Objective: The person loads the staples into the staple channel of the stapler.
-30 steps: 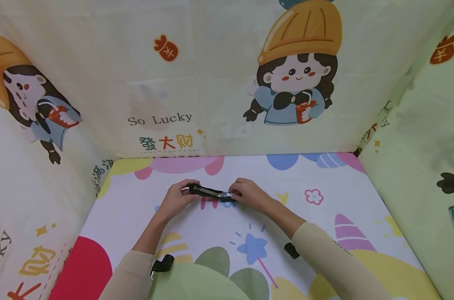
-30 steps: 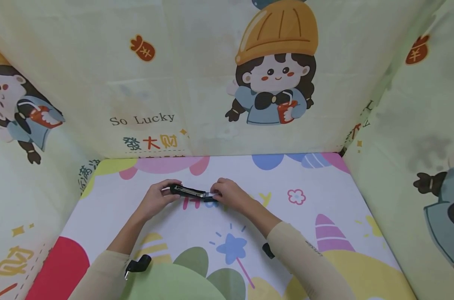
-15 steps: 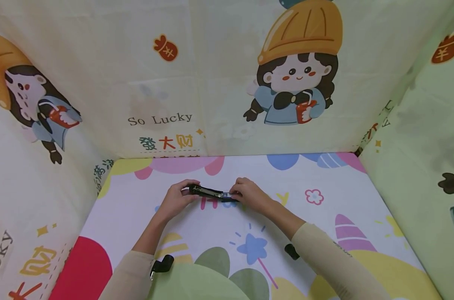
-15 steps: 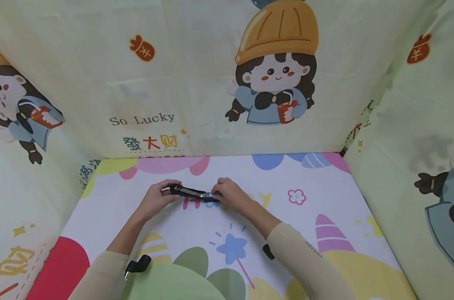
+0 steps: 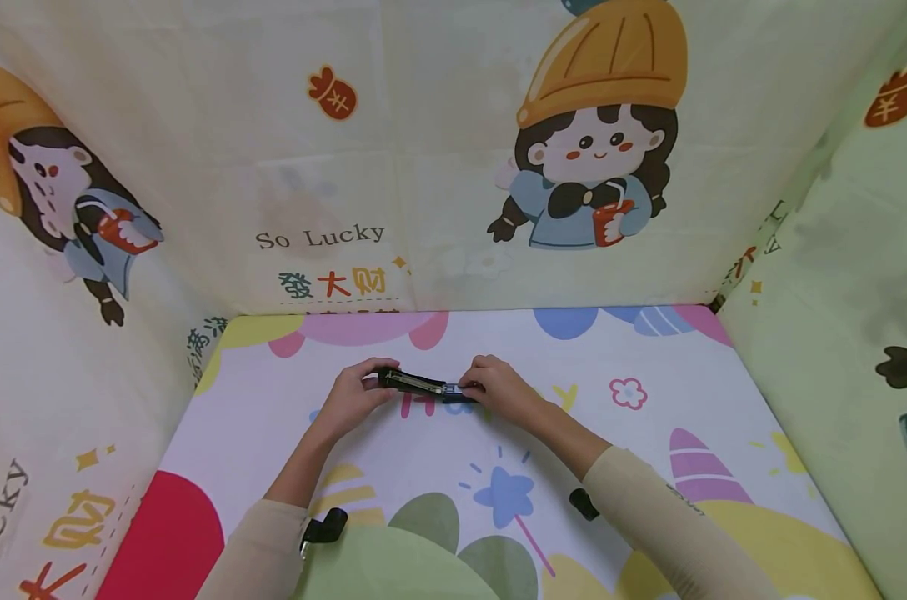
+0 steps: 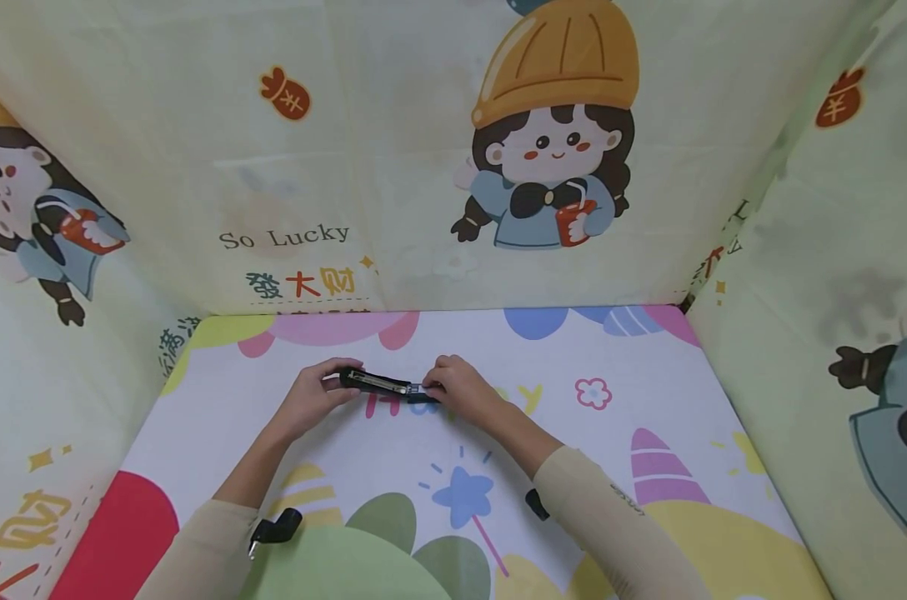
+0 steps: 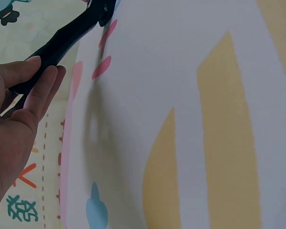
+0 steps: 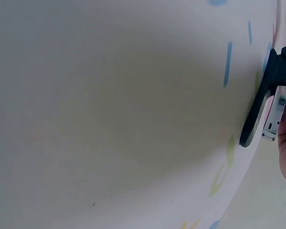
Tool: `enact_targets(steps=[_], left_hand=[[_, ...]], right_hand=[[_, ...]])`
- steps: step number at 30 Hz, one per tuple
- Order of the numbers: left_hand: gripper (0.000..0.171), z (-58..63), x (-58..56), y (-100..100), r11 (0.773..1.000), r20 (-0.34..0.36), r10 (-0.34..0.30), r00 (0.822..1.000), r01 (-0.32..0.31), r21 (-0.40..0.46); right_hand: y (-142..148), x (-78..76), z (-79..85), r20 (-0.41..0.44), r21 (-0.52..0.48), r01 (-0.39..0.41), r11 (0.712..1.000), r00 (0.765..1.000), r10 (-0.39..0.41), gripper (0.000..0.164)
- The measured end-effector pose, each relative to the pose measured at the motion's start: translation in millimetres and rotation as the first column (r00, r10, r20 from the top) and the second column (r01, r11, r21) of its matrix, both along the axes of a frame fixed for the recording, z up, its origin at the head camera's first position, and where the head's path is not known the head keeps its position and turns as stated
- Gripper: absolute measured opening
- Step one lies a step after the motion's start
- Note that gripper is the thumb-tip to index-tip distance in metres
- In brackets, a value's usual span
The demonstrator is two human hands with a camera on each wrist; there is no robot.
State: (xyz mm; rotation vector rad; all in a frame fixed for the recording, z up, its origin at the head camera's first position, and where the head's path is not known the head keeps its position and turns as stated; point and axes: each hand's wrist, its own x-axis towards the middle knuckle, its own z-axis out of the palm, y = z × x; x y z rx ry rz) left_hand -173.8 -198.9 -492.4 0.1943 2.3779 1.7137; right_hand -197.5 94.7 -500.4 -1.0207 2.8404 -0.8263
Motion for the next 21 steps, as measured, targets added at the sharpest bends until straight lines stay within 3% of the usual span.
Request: enact_targets(steps=[6,15,21], left_hand=[[0.048,-0.4,-0.3,-0.3,1.000,-0.003,0.002,1.000,-0.002,-0.010],[0.048,0.1,-1.9,-0.7,1.000,0.004,-0.004,1.000,0.004,-0.019],[0.048,-1.0,-2.4,-0.6,1.000,0.013,0.004,1.000,-0.003,-0.025]], right_hand=[[1.6,0.3,-1.9,-0.001,-0.021,-0.013,1.000,1.000,0.013,0.016],[4.7,-4.9,1.3,-0.003,-0.030,-0.121,0.992,0.993,0.121,0.024],[6.2,-6.8,1.2,-0.072,-0.018,-0.194,0.981,0.979,0.192,0.025]])
